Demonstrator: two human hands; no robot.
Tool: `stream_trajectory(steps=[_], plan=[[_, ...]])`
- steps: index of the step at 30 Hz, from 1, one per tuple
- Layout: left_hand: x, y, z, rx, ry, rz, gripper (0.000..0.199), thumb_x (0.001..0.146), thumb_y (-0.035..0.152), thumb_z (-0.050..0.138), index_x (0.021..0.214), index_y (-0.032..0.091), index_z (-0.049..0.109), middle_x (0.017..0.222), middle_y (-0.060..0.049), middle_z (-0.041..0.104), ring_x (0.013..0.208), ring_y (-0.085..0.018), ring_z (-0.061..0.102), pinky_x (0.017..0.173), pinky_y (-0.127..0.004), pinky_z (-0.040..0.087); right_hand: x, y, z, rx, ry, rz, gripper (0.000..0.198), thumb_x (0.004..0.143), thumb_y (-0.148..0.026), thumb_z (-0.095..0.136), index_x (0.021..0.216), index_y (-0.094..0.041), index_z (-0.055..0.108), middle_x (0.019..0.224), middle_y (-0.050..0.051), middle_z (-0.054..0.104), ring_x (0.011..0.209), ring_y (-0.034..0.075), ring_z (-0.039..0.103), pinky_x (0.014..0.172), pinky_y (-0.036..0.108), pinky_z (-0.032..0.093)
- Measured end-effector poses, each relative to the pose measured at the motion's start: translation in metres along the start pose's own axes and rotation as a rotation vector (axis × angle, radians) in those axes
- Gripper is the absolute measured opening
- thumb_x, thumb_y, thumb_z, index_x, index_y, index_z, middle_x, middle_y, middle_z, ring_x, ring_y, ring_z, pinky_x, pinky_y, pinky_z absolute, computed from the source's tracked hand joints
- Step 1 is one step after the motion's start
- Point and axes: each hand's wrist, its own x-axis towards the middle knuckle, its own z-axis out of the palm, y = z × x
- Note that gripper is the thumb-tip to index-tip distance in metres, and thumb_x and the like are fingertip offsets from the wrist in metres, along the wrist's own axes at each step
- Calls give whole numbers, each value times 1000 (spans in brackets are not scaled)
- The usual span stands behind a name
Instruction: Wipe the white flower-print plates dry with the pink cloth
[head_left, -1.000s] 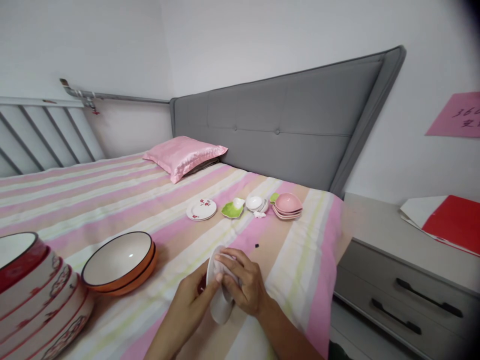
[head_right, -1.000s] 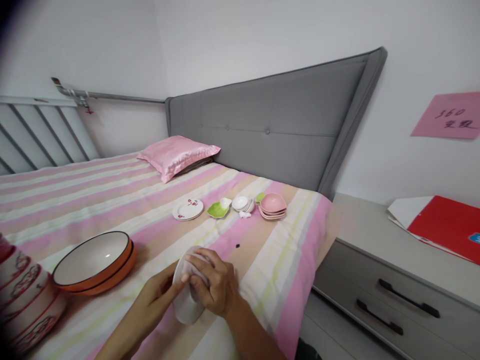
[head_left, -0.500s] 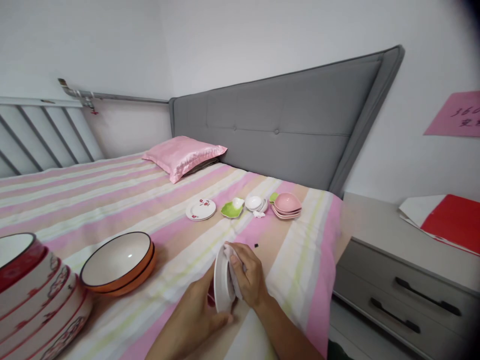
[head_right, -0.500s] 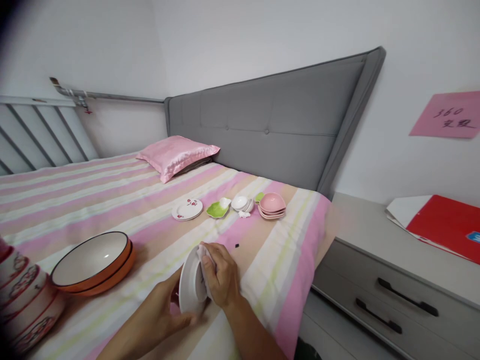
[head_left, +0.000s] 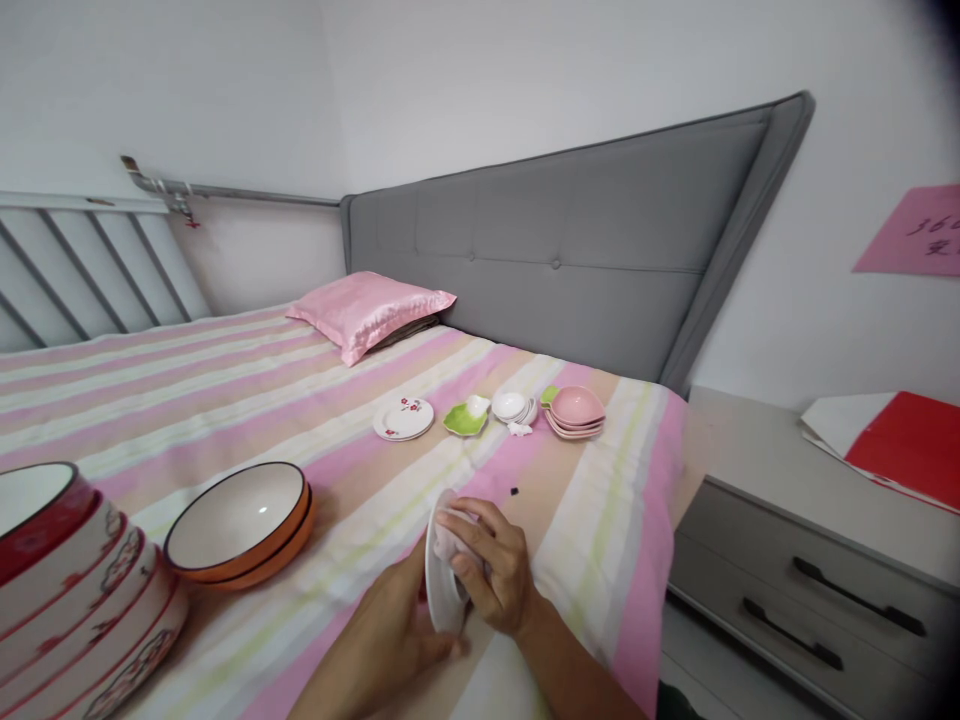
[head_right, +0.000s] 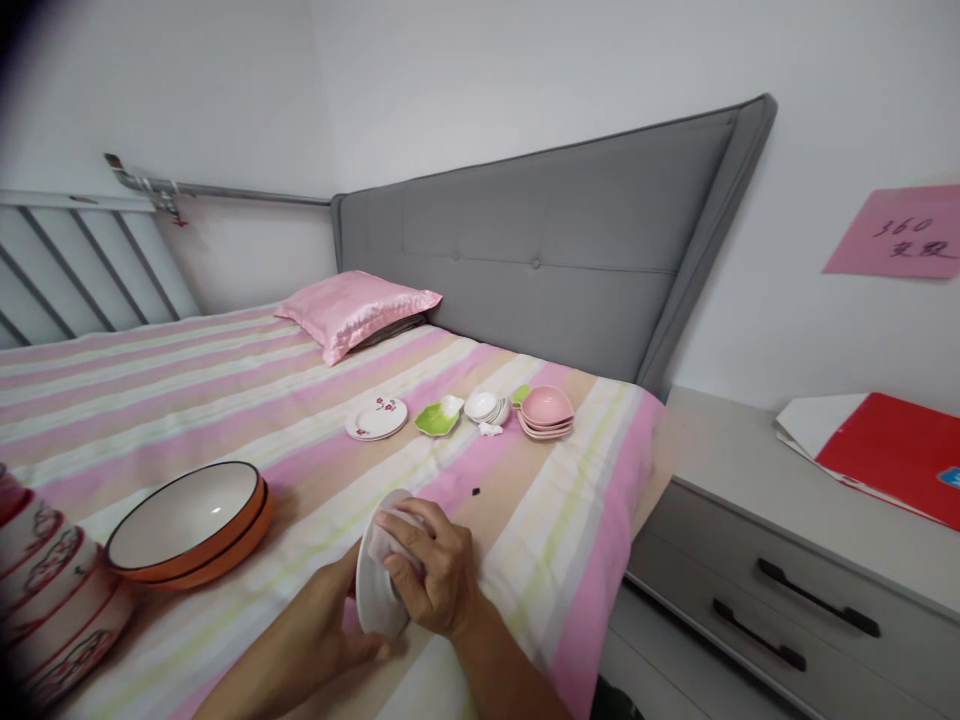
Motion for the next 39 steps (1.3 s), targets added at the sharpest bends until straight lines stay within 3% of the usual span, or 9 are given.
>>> stream_trajectory(steps=[5, 9, 12, 21, 33, 39], plan=[[0, 3, 1, 2, -6, 18, 52, 59, 8, 60, 110, 19, 54, 113, -5, 61, 99, -24, 54, 89, -31, 40, 1, 1, 3, -20, 38, 59, 38, 87, -25, 45, 123, -24, 56, 118, 9, 56, 102, 20, 59, 84, 33, 52], [1, 2, 5, -29, 19, 75, 67, 66, 6, 53, 129, 21, 38, 111, -6, 59, 94, -20, 55, 85, -30, 42, 4, 6, 5, 1, 88, 202, 35, 91, -25, 40, 120, -22, 58, 111, 9, 59, 104, 20, 57, 89, 34, 49], [2, -1, 5, -63, 54, 86, 62, 74, 9, 48, 132, 20, 30, 101, -5, 60, 85, -18, 56, 80, -31, 44, 6, 11, 5, 13, 114, 286, 34, 92, -26, 38, 118, -21, 58, 108, 9, 61, 103, 19, 57, 91, 33, 47], [5, 3, -4, -208, 223, 69, 44, 78, 26, 55, 120, 15, 47, 70, 1, 54, 67, -15, 54, 67, -29, 44, 7, 12, 6, 21, 110, 304, 31, 93, -27, 38, 114, -21, 60, 107, 8, 63, 102, 19, 58, 90, 33, 47], [10, 0, 0, -275, 321, 28, 50, 78, 34, 58, 122, 11, 54, 70, 0, 56, 64, -14, 52, 64, -27, 45, 1, 6, 3, -10, 39, 131, 37, 90, -25, 42, 125, -22, 53, 115, 10, 58, 104, 20, 57, 87, 34, 50], [7, -3, 3, -139, 150, 111, 65, 76, 24, 58, 138, 20, 36, 103, -7, 62, 87, -19, 57, 83, -33, 45, 7, 4, 3, 1, 76, 226, 34, 92, -26, 37, 119, -21, 58, 109, 9, 61, 103, 19, 58, 89, 34, 48]])
